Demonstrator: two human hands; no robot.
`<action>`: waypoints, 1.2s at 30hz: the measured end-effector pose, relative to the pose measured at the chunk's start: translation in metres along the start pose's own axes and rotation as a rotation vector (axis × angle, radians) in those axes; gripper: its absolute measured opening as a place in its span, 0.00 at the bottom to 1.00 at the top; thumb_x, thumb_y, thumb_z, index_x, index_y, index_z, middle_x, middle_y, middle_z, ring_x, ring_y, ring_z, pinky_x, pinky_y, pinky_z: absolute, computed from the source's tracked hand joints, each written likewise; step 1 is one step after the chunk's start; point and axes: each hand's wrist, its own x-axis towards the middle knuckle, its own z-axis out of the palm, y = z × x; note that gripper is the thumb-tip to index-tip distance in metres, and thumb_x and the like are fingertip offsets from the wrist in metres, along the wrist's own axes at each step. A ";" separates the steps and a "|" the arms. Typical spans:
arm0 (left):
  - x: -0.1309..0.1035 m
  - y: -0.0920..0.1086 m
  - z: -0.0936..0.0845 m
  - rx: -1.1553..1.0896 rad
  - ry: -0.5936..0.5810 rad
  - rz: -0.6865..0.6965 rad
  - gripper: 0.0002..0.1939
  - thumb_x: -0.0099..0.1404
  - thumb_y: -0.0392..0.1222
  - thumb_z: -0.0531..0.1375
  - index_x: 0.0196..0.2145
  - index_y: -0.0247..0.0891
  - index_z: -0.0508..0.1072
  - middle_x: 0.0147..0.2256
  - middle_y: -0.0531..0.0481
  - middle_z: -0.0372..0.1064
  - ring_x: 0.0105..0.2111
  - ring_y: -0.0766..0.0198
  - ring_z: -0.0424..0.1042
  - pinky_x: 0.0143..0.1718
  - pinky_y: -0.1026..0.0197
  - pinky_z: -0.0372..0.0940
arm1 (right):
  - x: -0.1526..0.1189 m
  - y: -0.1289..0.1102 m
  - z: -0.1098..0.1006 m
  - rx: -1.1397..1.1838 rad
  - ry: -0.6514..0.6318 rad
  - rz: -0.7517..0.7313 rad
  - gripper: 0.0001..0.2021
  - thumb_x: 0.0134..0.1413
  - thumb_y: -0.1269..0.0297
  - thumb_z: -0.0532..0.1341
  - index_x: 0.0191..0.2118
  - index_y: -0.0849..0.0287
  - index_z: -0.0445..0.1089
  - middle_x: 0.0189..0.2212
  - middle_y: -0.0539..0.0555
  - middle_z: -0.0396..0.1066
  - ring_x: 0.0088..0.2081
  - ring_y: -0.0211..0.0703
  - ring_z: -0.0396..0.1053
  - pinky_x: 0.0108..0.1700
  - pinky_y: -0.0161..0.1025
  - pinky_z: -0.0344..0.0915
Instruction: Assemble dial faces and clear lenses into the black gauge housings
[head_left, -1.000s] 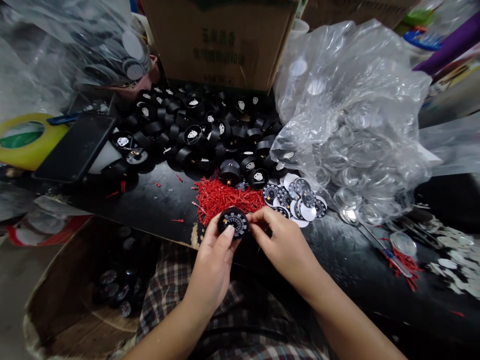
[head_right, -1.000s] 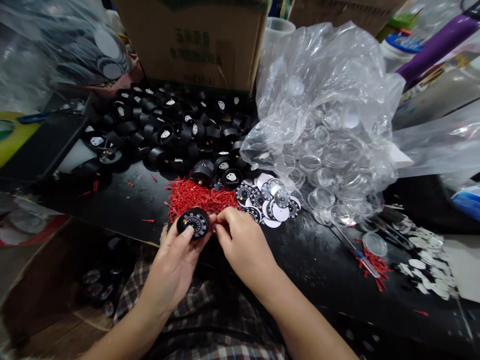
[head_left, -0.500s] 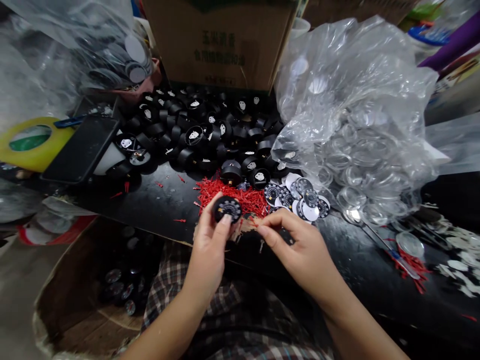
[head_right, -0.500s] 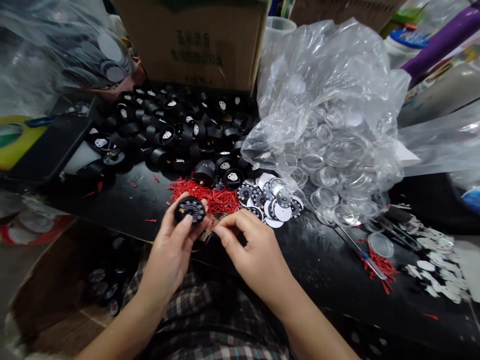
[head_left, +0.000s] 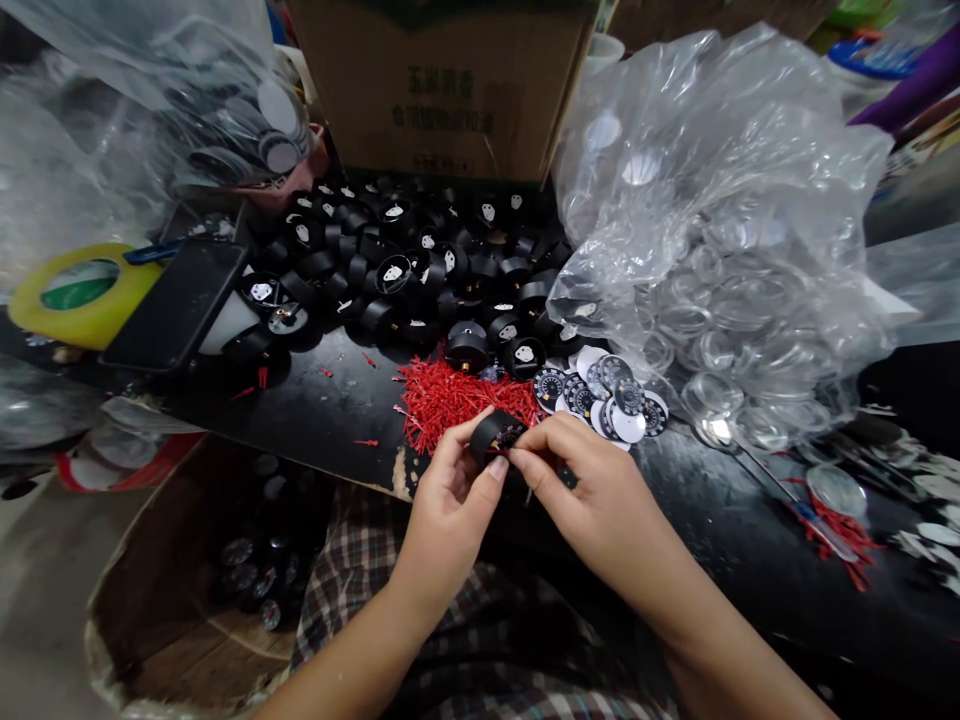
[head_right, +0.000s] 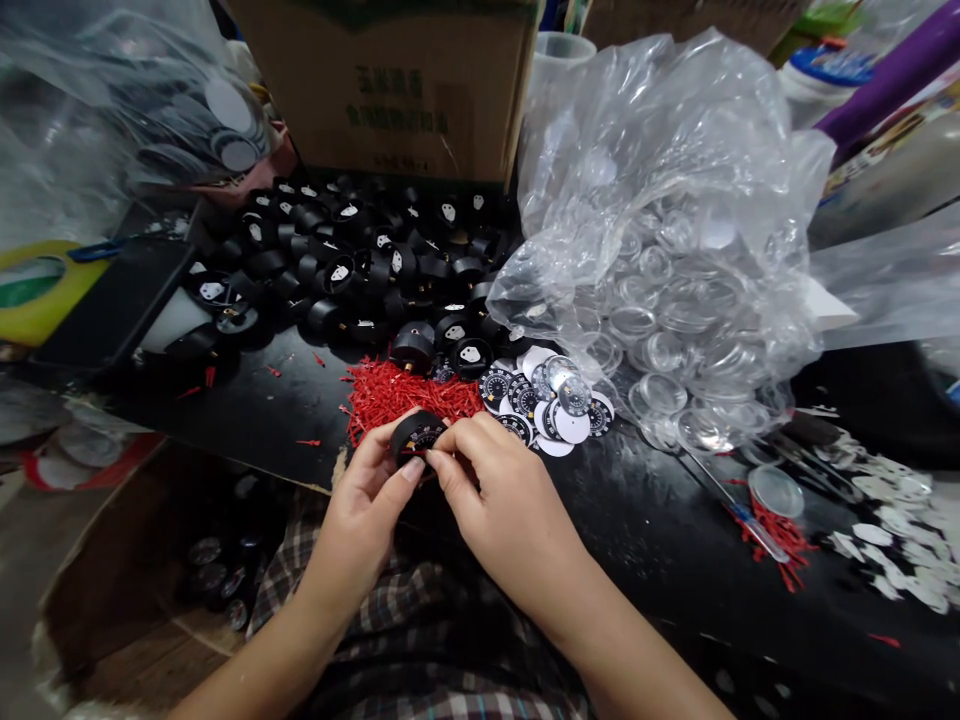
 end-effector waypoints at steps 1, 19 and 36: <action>-0.001 0.002 0.000 0.024 0.005 0.005 0.12 0.62 0.39 0.62 0.44 0.45 0.73 0.44 0.54 0.75 0.48 0.62 0.72 0.51 0.63 0.64 | -0.001 0.000 0.000 0.008 -0.006 0.003 0.07 0.61 0.70 0.56 0.30 0.57 0.64 0.28 0.48 0.64 0.31 0.37 0.62 0.34 0.35 0.58; -0.013 0.007 0.002 0.284 0.032 0.165 0.10 0.63 0.35 0.60 0.43 0.45 0.70 0.41 0.59 0.76 0.42 0.73 0.75 0.46 0.73 0.65 | -0.012 -0.002 -0.002 0.068 0.028 -0.043 0.08 0.61 0.70 0.56 0.29 0.56 0.64 0.27 0.47 0.64 0.29 0.35 0.62 0.31 0.32 0.57; -0.007 0.009 -0.004 0.061 -0.077 -0.127 0.17 0.63 0.42 0.61 0.50 0.46 0.70 0.52 0.53 0.72 0.53 0.62 0.70 0.53 0.64 0.64 | -0.010 0.002 0.000 -0.092 0.117 -0.200 0.03 0.58 0.72 0.58 0.36 0.60 0.68 0.31 0.51 0.69 0.34 0.40 0.66 0.37 0.38 0.62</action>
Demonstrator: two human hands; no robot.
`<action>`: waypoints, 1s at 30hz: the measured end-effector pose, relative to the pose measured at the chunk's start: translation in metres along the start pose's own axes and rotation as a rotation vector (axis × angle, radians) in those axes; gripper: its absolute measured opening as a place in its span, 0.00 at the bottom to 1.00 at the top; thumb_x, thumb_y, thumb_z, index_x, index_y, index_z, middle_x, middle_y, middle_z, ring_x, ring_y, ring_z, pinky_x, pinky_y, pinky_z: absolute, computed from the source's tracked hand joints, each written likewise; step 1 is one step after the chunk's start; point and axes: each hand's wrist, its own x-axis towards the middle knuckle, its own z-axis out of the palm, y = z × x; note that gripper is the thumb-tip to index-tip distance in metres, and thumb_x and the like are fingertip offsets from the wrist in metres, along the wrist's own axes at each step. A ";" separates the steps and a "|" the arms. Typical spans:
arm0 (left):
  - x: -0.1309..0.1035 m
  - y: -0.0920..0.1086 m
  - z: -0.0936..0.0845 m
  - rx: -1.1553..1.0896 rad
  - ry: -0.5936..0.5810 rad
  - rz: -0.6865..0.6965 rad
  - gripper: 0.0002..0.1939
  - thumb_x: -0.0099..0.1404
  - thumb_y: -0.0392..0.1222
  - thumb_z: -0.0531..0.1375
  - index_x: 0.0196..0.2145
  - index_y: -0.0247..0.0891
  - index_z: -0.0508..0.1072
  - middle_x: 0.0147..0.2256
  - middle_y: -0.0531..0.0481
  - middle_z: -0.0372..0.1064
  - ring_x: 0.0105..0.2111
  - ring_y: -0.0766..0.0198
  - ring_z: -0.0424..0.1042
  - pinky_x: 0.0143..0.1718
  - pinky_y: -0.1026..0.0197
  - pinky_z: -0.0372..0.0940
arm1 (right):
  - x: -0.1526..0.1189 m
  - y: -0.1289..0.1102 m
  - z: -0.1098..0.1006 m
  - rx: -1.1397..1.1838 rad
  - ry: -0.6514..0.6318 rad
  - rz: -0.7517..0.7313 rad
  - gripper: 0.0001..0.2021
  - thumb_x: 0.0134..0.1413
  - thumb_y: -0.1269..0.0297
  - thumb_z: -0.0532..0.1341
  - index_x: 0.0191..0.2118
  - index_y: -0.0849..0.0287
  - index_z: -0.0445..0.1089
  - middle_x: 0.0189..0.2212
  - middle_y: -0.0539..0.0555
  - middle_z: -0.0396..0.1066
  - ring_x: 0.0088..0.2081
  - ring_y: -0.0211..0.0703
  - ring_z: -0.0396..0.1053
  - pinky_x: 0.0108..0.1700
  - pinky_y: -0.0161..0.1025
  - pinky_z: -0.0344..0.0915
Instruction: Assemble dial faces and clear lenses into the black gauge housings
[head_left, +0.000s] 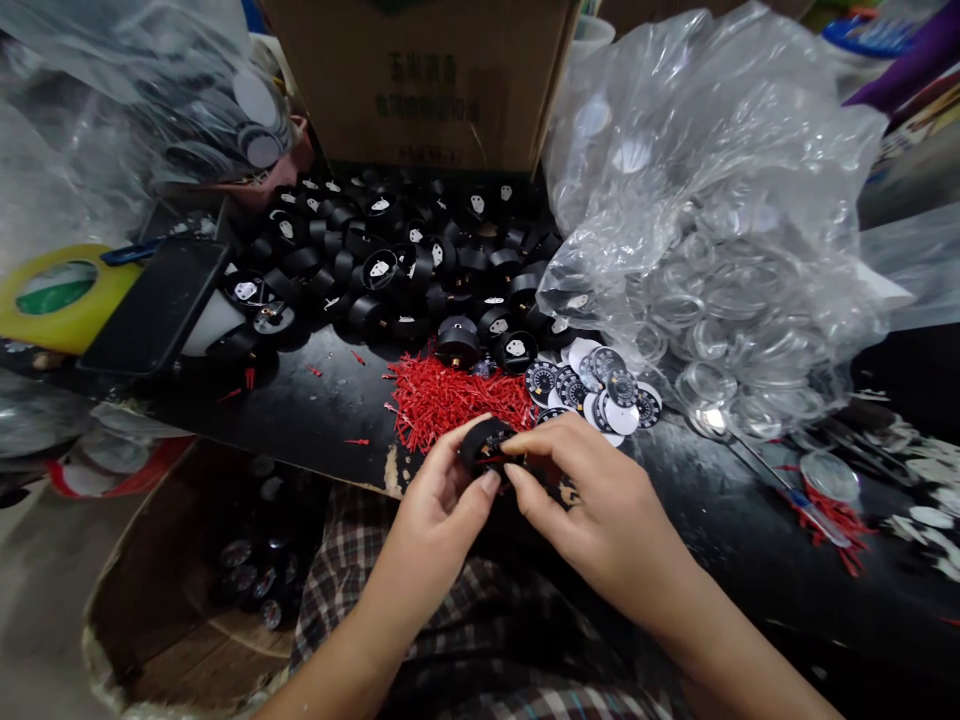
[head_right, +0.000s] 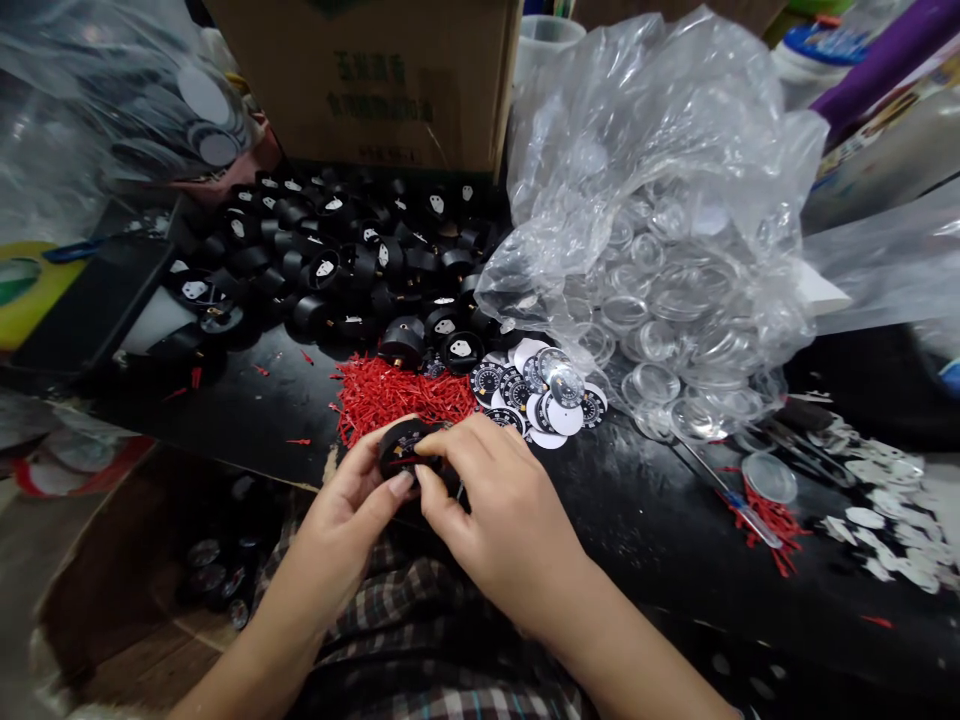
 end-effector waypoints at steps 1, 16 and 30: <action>0.000 0.000 -0.001 0.012 -0.003 -0.014 0.19 0.63 0.42 0.61 0.53 0.47 0.69 0.54 0.53 0.70 0.55 0.61 0.68 0.55 0.63 0.63 | 0.001 0.002 0.001 -0.057 0.004 -0.048 0.04 0.58 0.73 0.57 0.38 0.61 0.68 0.32 0.53 0.69 0.35 0.42 0.66 0.39 0.40 0.62; -0.001 -0.024 0.004 0.091 0.164 -0.104 0.24 0.60 0.52 0.62 0.53 0.48 0.71 0.59 0.50 0.65 0.62 0.51 0.58 0.62 0.50 0.55 | 0.008 0.017 -0.019 0.096 -0.099 0.163 0.04 0.56 0.71 0.60 0.30 0.58 0.69 0.26 0.47 0.70 0.29 0.35 0.66 0.34 0.33 0.61; 0.010 -0.030 0.014 -0.219 0.120 -0.213 0.19 0.58 0.49 0.65 0.47 0.43 0.75 0.61 0.46 0.62 0.56 0.49 0.67 0.47 0.52 0.72 | 0.034 0.128 -0.077 -0.299 0.306 0.406 0.08 0.53 0.67 0.58 0.36 0.61 0.73 0.37 0.59 0.71 0.38 0.48 0.70 0.44 0.47 0.66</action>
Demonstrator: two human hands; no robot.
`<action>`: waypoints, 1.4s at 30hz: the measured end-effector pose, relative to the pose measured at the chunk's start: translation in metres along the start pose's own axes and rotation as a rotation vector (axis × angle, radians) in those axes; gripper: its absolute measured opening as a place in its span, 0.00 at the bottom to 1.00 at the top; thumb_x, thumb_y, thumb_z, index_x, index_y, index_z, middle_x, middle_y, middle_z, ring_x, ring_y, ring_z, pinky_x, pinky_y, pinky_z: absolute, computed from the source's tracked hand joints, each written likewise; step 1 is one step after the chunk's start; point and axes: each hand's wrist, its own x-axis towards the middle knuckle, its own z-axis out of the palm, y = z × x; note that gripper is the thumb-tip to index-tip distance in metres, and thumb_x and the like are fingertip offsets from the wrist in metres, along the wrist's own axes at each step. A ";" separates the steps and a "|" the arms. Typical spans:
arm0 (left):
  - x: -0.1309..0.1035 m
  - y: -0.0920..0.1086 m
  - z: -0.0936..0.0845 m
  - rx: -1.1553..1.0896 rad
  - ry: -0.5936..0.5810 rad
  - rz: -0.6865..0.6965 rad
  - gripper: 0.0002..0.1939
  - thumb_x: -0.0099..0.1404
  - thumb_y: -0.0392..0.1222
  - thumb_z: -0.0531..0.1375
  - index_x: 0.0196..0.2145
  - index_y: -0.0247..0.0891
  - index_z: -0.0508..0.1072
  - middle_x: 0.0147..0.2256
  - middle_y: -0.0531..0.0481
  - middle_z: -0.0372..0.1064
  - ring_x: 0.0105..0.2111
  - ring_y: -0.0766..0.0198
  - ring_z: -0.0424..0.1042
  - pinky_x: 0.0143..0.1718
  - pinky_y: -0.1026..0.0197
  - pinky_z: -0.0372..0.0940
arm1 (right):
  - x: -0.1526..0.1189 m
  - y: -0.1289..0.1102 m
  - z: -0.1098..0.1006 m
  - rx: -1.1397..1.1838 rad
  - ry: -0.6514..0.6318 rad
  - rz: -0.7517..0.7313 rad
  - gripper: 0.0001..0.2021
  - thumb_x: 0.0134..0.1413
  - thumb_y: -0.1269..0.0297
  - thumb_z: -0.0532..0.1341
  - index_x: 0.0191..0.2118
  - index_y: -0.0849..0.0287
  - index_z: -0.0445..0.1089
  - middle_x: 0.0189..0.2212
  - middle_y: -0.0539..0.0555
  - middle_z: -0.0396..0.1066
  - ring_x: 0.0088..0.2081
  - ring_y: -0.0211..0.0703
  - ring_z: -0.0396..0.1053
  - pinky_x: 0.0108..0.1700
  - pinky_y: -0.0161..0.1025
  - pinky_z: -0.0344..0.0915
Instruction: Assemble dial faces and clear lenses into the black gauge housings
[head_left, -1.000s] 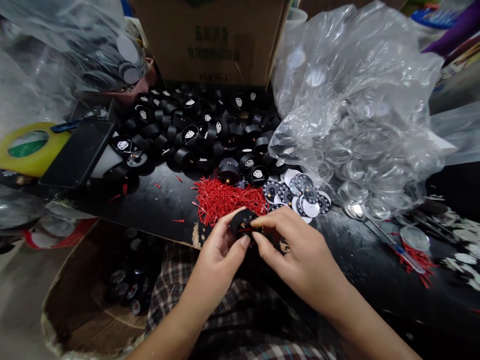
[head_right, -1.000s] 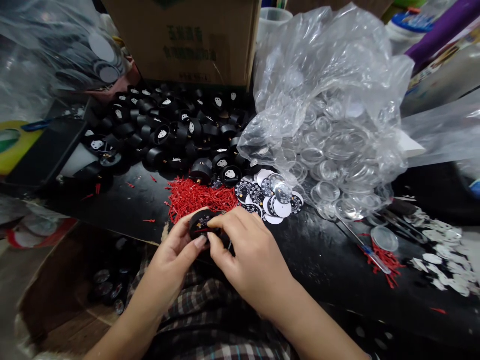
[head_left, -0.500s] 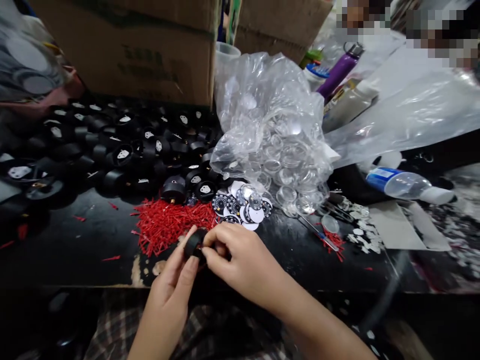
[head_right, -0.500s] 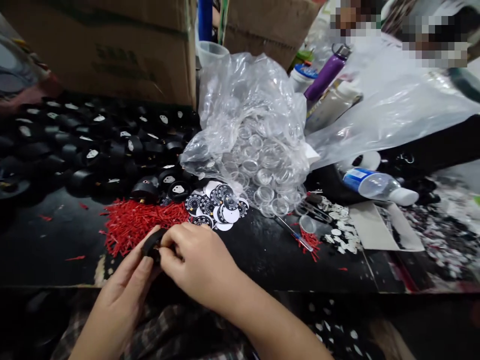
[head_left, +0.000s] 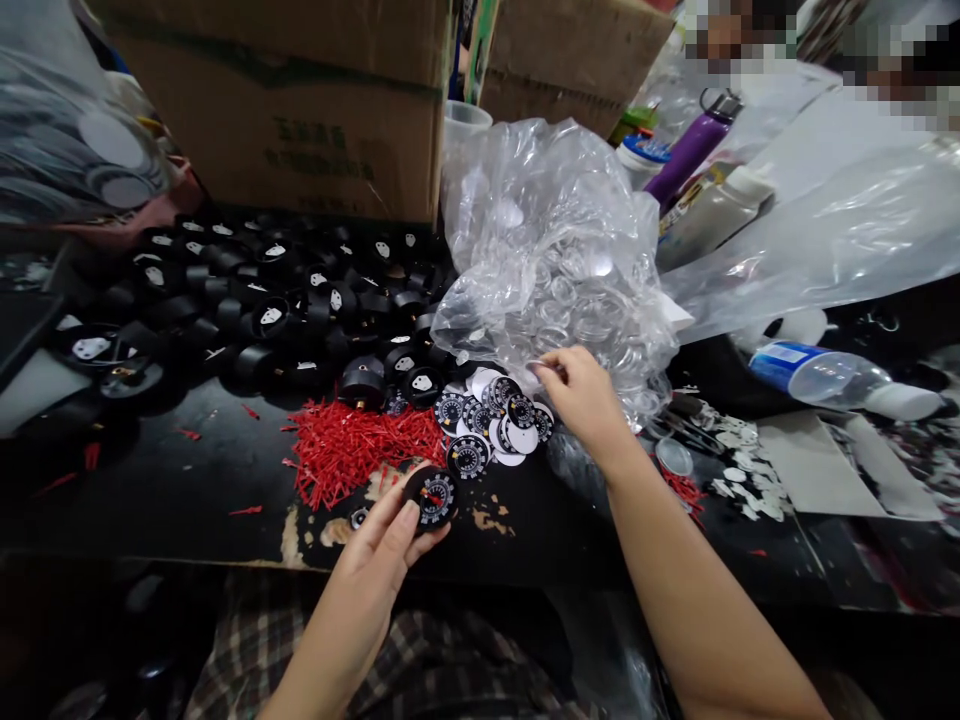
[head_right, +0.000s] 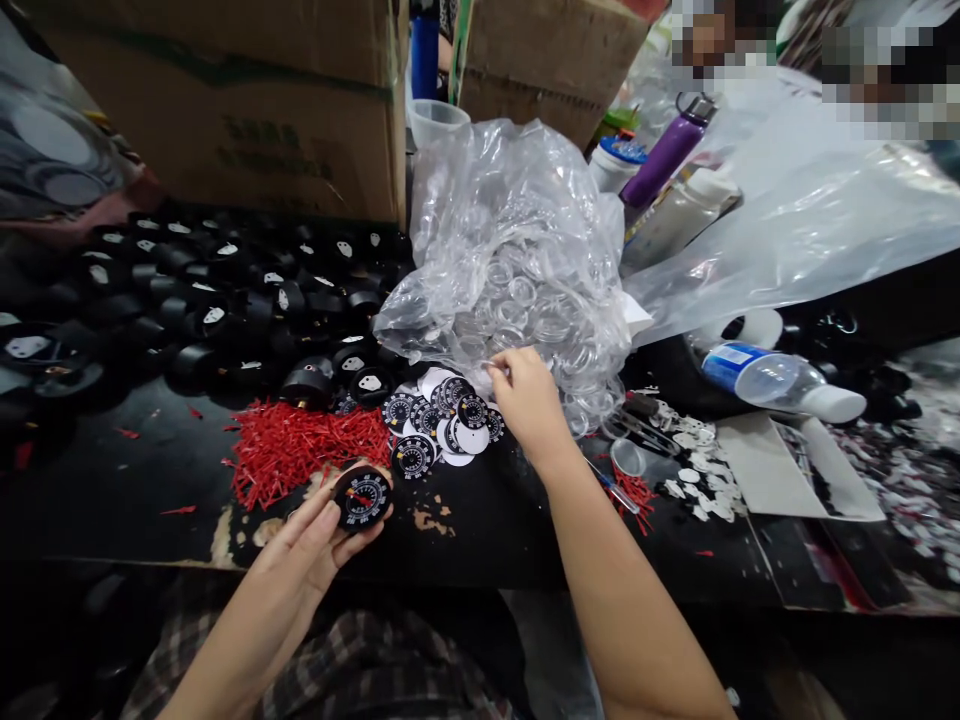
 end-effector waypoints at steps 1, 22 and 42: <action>0.001 0.001 0.001 -0.018 -0.004 -0.012 0.19 0.59 0.49 0.64 0.47 0.42 0.75 0.59 0.46 0.64 0.53 0.51 0.70 0.47 0.53 0.72 | -0.007 -0.004 -0.004 0.031 0.001 0.010 0.10 0.56 0.66 0.56 0.39 0.62 0.72 0.35 0.57 0.72 0.36 0.46 0.70 0.42 0.46 0.67; -0.009 0.013 0.002 0.293 -0.245 0.217 0.21 0.63 0.43 0.61 0.55 0.46 0.69 0.57 0.49 0.67 0.58 0.56 0.64 0.59 0.55 0.59 | -0.087 -0.103 0.021 0.307 -0.304 -0.211 0.17 0.67 0.57 0.47 0.31 0.57 0.66 0.28 0.51 0.69 0.32 0.41 0.67 0.35 0.40 0.61; -0.047 0.017 -0.050 0.690 -0.010 0.280 0.19 0.63 0.47 0.58 0.51 0.43 0.73 0.47 0.46 0.76 0.48 0.51 0.74 0.50 0.55 0.67 | -0.110 -0.145 0.058 0.153 -0.302 -0.519 0.28 0.64 0.44 0.44 0.23 0.58 0.63 0.21 0.50 0.66 0.26 0.39 0.60 0.34 0.40 0.50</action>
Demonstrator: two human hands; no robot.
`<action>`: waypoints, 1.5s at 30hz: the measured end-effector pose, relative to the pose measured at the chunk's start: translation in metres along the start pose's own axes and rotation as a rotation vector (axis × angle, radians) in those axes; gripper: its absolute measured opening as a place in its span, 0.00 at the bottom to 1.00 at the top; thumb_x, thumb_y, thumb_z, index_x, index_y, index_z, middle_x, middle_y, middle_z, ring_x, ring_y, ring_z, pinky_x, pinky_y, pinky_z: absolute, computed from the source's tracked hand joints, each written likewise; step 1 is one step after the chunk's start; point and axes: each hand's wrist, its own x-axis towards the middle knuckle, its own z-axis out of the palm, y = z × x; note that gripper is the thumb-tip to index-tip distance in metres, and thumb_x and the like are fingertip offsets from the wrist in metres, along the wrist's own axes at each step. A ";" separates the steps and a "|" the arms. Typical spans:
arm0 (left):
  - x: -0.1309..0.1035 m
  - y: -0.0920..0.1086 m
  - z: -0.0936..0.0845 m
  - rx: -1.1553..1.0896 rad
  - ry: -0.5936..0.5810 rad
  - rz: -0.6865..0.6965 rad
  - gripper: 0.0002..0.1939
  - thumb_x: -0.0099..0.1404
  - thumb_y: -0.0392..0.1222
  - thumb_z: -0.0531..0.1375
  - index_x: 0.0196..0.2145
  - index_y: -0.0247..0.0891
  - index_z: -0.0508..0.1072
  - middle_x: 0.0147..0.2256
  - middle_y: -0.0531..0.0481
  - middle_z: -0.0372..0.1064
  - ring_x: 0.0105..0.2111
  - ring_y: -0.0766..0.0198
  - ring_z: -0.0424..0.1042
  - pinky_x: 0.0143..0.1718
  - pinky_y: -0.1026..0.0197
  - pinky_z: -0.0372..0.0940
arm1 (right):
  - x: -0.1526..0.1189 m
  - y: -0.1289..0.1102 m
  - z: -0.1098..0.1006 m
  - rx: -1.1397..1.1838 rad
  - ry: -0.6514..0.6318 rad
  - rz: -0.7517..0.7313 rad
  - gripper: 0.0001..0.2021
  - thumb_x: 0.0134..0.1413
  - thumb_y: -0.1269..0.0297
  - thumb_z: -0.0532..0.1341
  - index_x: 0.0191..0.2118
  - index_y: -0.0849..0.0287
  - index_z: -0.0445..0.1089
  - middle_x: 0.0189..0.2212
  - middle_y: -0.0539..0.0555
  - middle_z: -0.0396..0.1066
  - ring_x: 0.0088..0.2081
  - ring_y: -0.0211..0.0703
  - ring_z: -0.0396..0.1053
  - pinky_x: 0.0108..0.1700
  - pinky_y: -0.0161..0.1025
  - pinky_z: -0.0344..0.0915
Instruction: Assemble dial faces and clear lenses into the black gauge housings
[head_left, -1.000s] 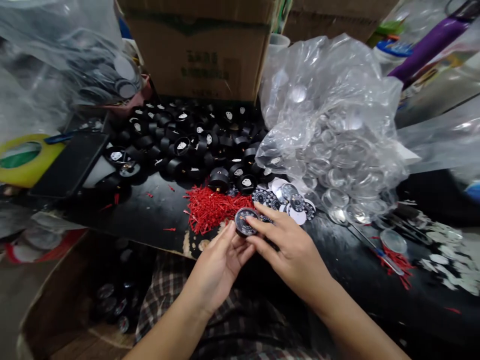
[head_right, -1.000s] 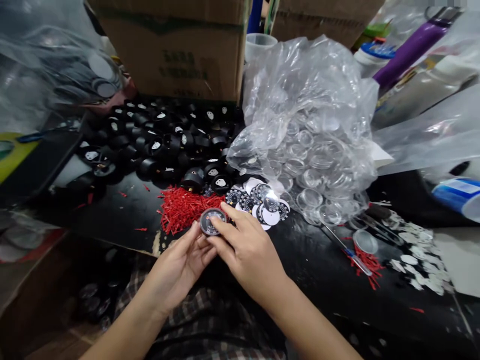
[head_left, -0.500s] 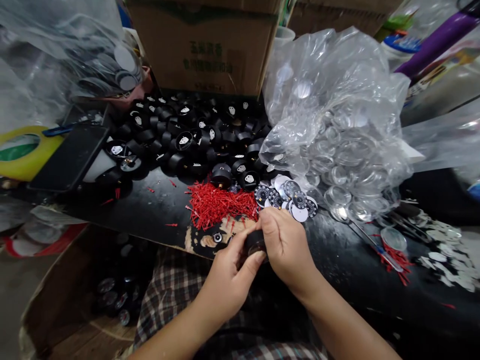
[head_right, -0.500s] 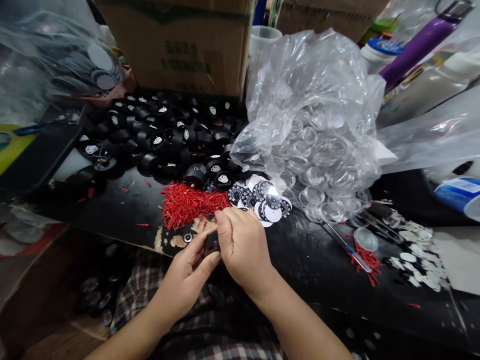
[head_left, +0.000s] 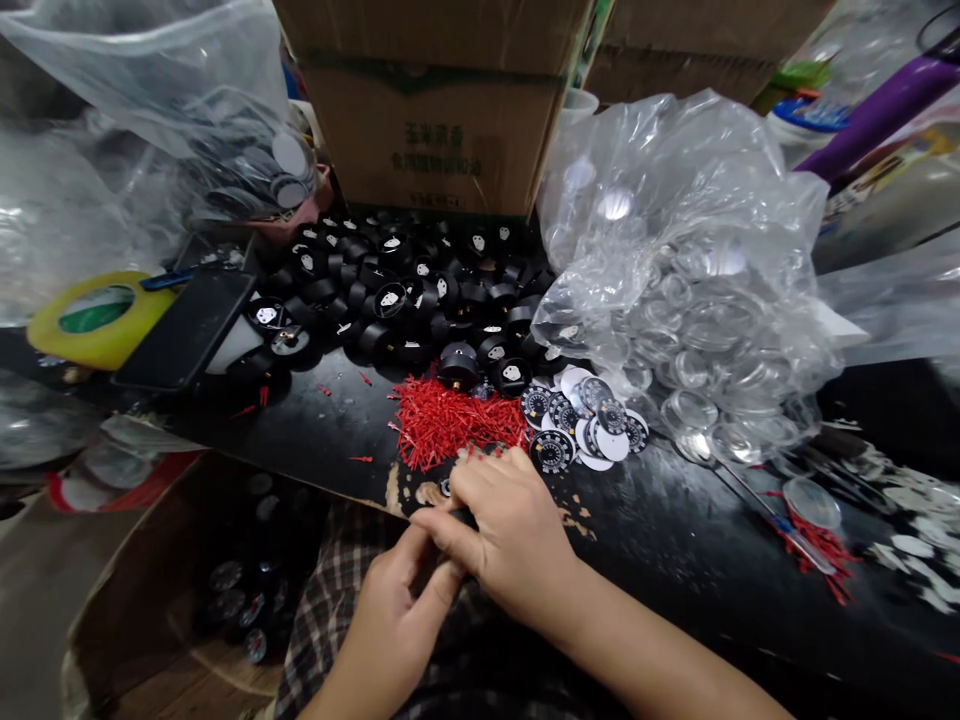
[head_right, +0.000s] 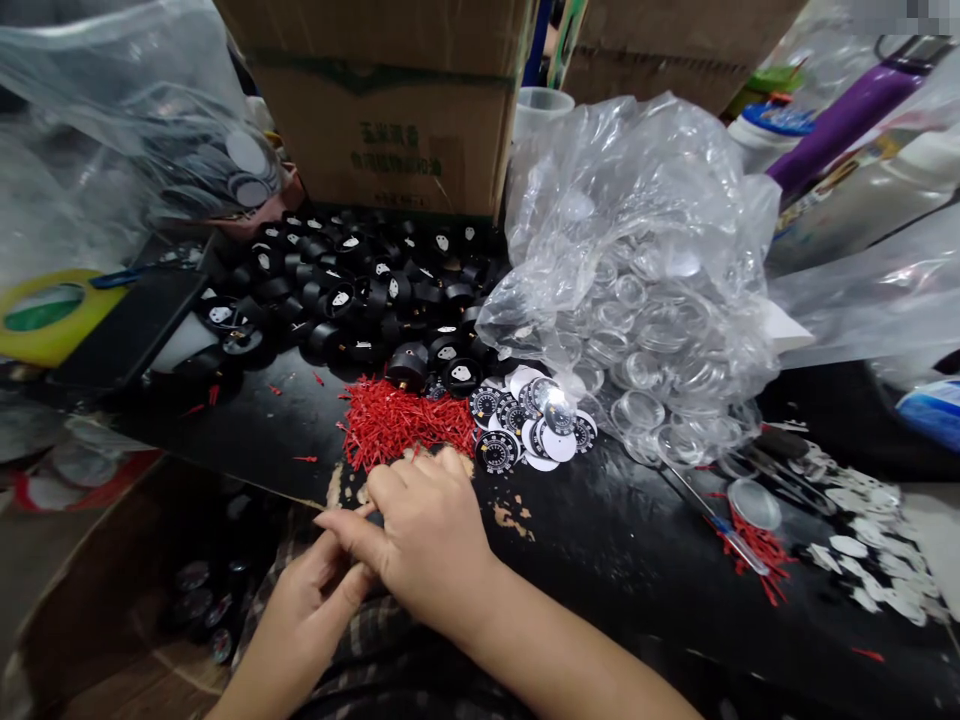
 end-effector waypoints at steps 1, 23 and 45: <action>-0.002 0.000 0.000 0.025 0.011 0.013 0.19 0.63 0.46 0.58 0.51 0.43 0.73 0.47 0.46 0.76 0.48 0.51 0.74 0.50 0.56 0.67 | -0.001 -0.002 0.002 0.000 0.011 -0.005 0.27 0.65 0.46 0.44 0.22 0.58 0.63 0.21 0.49 0.66 0.26 0.39 0.59 0.34 0.40 0.49; -0.006 -0.027 -0.055 -0.105 0.382 -0.077 0.21 0.64 0.53 0.57 0.52 0.44 0.70 0.50 0.47 0.73 0.48 0.53 0.71 0.55 0.49 0.62 | 0.036 0.073 -0.030 -0.320 0.169 0.099 0.23 0.55 0.63 0.60 0.56 0.64 0.63 0.50 0.64 0.67 0.51 0.57 0.65 0.51 0.52 0.60; 0.037 0.012 0.027 -0.815 -0.054 -0.311 0.19 0.61 0.47 0.63 0.48 0.37 0.73 0.46 0.43 0.76 0.42 0.55 0.77 0.45 0.56 0.69 | -0.026 0.098 -0.056 0.062 -0.006 0.556 0.05 0.53 0.63 0.62 0.31 0.57 0.67 0.26 0.50 0.68 0.28 0.41 0.65 0.32 0.39 0.62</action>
